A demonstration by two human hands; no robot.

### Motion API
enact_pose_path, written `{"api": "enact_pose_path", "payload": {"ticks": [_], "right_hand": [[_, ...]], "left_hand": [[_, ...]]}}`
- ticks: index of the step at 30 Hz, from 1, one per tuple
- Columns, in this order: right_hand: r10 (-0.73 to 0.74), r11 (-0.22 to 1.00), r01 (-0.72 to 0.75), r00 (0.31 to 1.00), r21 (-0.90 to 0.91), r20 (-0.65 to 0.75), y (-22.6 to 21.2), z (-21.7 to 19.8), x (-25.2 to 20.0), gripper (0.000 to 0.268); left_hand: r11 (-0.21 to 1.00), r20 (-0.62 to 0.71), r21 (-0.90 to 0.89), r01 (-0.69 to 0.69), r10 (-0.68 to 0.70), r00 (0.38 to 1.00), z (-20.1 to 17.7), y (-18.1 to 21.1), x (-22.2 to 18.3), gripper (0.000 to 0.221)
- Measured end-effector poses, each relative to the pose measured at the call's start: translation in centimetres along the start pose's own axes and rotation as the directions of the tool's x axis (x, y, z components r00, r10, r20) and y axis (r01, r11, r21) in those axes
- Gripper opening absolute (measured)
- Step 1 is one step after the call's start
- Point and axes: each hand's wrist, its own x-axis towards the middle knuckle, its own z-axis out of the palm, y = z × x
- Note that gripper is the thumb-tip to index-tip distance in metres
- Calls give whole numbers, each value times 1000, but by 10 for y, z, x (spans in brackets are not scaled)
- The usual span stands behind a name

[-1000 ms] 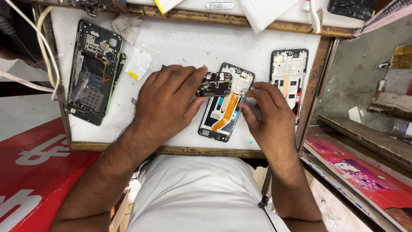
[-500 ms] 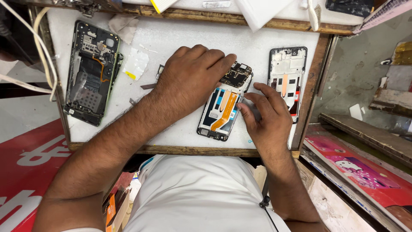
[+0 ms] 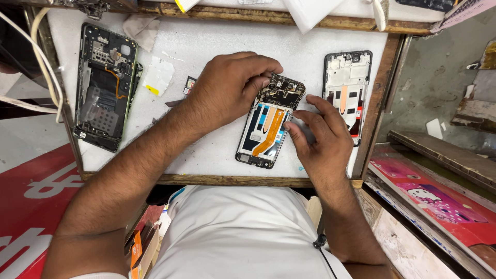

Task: The person handles disassembled smartphone components on a workbench, including a motherboard, battery, and frame. They pick up and place down parts, connect a ribbon cable to the motherboard, and inspect the phone frame.

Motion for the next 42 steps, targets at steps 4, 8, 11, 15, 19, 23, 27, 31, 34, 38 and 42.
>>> {"api": "enact_pose_path", "payload": {"ticks": [4,8,11,15,19,23,27,31,34,38,42], "right_hand": [[14,1000,-14,1000,16,4,0,0,0,30],[36,999,-36,999,41,12,0,0,0,30],[31,999,-32,999,38,8,1,0,0,31],[42,998,-43,999,46,15,2,0,0,32],[48,998,-49,999,49,25,1,0,0,32],[47,998,-48,999,44,25,1,0,1,33],[67,996,-69,997,54,38,0,-1,1,32],[52,997,-53,998,48,27,0,-1,0,31],[51,997,-53,998,55,26,0,-1,1,31],[64,996,-66,997,62,30,0,-1,1,31],[36,998,-36,999,46,14,1,-1,1,31]], "left_hand": [[999,35,-1,41,-40,999,2,-2,2,12],[999,42,-5,43,-42,998,2,-3,7,10],[998,51,-19,64,-63,997,2,-4,10,10],[997,57,-12,73,-72,996,2,-4,12,9],[993,84,-9,122,-121,989,2,-2,14,9],[979,123,-25,200,-196,973,1,-1,15,11],[994,-14,100,40,-39,999,6,1,10,10],[993,2,102,59,-59,998,8,1,6,10],[996,4,66,55,-56,998,5,-3,8,10],[996,28,54,68,-70,997,4,-5,10,10],[993,-1,108,52,-52,999,8,-1,8,8]]}}
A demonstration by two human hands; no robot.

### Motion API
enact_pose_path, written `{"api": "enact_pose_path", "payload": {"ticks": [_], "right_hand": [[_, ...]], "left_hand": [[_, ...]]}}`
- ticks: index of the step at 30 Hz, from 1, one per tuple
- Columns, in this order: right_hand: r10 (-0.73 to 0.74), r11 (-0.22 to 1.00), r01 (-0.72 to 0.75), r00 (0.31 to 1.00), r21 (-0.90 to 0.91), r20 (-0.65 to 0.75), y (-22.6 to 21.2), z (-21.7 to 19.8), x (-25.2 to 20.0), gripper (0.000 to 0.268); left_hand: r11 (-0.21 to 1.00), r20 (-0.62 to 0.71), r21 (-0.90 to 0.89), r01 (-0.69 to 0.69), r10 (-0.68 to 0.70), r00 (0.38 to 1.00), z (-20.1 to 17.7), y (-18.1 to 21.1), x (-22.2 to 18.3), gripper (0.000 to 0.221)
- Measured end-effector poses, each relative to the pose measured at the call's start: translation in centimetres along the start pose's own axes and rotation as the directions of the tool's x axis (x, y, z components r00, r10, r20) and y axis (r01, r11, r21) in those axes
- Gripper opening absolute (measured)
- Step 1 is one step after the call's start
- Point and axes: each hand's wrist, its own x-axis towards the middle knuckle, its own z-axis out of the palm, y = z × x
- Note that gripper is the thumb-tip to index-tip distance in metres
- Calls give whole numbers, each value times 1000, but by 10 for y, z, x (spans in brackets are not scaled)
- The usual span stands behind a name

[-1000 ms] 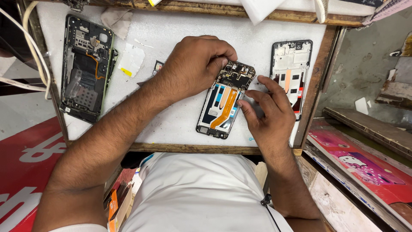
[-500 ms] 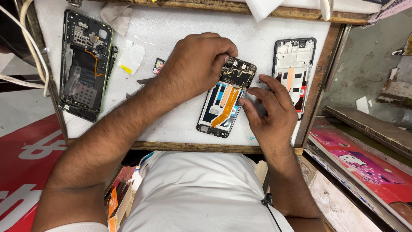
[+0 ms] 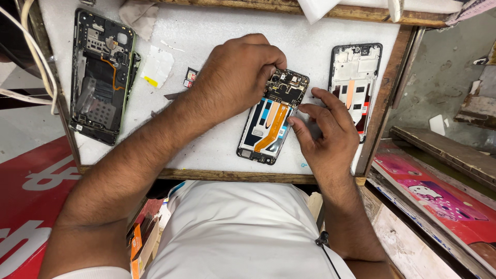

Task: The person handles disassembled smartphone components on a workbench, including a motherboard, battery, and frame. They pick up and place down parts, connect a ribbon cable to the motherboard, and inspect the phone frame.

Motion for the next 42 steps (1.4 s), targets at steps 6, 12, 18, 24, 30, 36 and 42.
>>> {"api": "enact_pose_path", "payload": {"ticks": [6,12,18,24,30,36,42], "right_hand": [[20,1000,-20,1000,23,10,0,0,0,31],[25,999,-26,999,27,26,1,1,0,30],[31,999,-32,999,21,29,1,0,0,35],[-33,997,34,999,-62,24,0,1,0,39],[-11,989,24,996,-145,92,-2,0,1,38],[-28,974,58,990,-221,135,-10,-3,3,34],[17,979,19,984,-201,175,-11,-3,4,33]], "left_hand": [[1000,-8,25,-15,15,1000,1,1,0,9],[994,11,107,20,-21,1000,5,3,-1,8],[986,-9,164,5,-4,1000,6,3,-4,27],[978,12,205,-30,28,1000,4,4,-9,28],[967,55,250,-54,42,998,-1,8,-12,28],[945,89,313,-96,72,993,-3,8,-14,29],[936,55,351,-36,18,998,6,13,-20,40]]}}
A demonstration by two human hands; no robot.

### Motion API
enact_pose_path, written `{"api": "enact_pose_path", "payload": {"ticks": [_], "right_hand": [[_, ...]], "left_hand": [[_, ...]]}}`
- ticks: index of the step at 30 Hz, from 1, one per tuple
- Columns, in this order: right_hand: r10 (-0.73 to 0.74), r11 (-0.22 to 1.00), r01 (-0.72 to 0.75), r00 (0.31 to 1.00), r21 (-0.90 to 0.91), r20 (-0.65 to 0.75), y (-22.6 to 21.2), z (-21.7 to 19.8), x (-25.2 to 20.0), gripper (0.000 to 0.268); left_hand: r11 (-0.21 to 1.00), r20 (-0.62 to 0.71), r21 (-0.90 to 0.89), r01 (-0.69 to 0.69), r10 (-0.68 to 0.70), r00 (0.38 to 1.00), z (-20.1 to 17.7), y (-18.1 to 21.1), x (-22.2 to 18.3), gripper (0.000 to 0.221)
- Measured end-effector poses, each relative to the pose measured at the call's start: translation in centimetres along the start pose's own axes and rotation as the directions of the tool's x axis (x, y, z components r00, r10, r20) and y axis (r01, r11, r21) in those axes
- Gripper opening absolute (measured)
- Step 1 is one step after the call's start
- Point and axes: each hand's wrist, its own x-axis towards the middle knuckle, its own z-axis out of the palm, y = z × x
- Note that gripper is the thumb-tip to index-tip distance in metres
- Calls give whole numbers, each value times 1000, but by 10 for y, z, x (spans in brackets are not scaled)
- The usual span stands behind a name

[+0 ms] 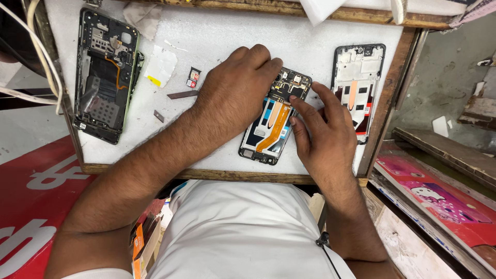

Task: The person handles disassembled smartphone components on a workbench, including a motherboard, battery, and frame. They pick up and place down parts, connect a ribbon cable to the motherboard, and inspect the phone frame.

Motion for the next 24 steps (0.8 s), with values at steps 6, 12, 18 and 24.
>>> {"api": "enact_pose_path", "payload": {"ticks": [6,12,18,24], "right_hand": [[-51,998,54,994,36,-92,0,3,-3,51],[-9,997,12,999,79,-34,-11,-9,-7,60],[-32,995,23,995,99,95,-32,-18,-24,81],[0,992,-8,998,129,65,-22,0,-35,86]], "left_hand": [[944,-25,-309,113,-126,992,-2,1,-2,14],[958,-24,-225,176,-186,982,-9,4,-10,32],[904,-119,-420,74,-136,983,-6,15,-29,49],[181,162,-954,239,-358,919,0,6,-33,51]]}}
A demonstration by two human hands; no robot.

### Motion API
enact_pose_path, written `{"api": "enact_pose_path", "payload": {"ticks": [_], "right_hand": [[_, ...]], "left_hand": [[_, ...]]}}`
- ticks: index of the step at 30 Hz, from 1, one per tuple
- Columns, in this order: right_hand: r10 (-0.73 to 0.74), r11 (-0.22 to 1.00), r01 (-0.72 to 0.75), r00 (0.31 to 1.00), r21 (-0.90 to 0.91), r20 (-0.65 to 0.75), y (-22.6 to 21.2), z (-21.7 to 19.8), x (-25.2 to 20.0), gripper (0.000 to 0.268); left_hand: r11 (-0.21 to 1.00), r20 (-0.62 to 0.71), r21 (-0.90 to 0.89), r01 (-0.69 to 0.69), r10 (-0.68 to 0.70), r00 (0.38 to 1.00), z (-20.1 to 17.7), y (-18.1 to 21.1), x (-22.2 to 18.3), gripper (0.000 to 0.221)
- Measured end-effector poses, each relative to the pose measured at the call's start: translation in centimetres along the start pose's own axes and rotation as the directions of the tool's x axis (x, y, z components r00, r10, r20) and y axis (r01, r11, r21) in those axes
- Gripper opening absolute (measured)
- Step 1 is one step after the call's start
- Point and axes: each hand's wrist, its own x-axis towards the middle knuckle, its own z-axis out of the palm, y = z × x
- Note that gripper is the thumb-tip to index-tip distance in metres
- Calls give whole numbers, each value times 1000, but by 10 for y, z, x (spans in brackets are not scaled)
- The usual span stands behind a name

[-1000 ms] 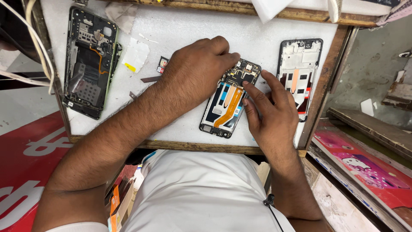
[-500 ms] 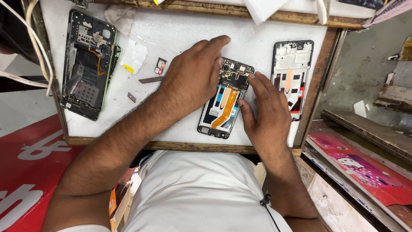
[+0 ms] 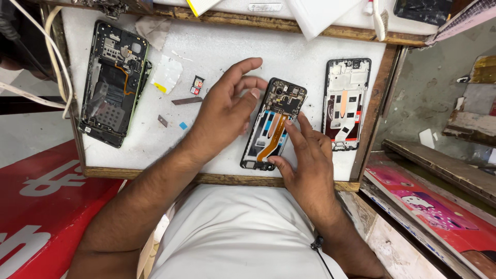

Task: The person handles disassembled smartphone components on a workbench, including a motherboard, battery, and frame. They pick up and place down parts, connect a ribbon cable to the motherboard, and inspect the phone frame.

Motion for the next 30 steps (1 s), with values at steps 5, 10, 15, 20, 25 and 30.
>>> {"api": "enact_pose_path", "payload": {"ticks": [5,10,15,20,25,30], "right_hand": [[-106,993,110,992,53,-69,10,8,-4,91],[-40,958,56,997,280,-61,14,-3,-10,82],[78,755,-19,995,655,-62,17,-4,-6,68],[164,430,-144,983,891,80,24,-2,9,61],[120,451,-152,987,879,109,29,-2,6,49],[108,437,-224,975,871,197,30,4,-6,43]], "left_hand": [[965,70,257,57,-78,994,4,5,-4,52],[908,107,416,56,-110,988,2,14,-10,80],[871,134,489,34,-113,985,-4,12,-17,83],[865,139,497,64,-152,979,-2,16,-23,81],[847,151,524,89,-196,969,2,27,-39,80],[720,256,567,-400,308,916,4,18,-54,67]]}}
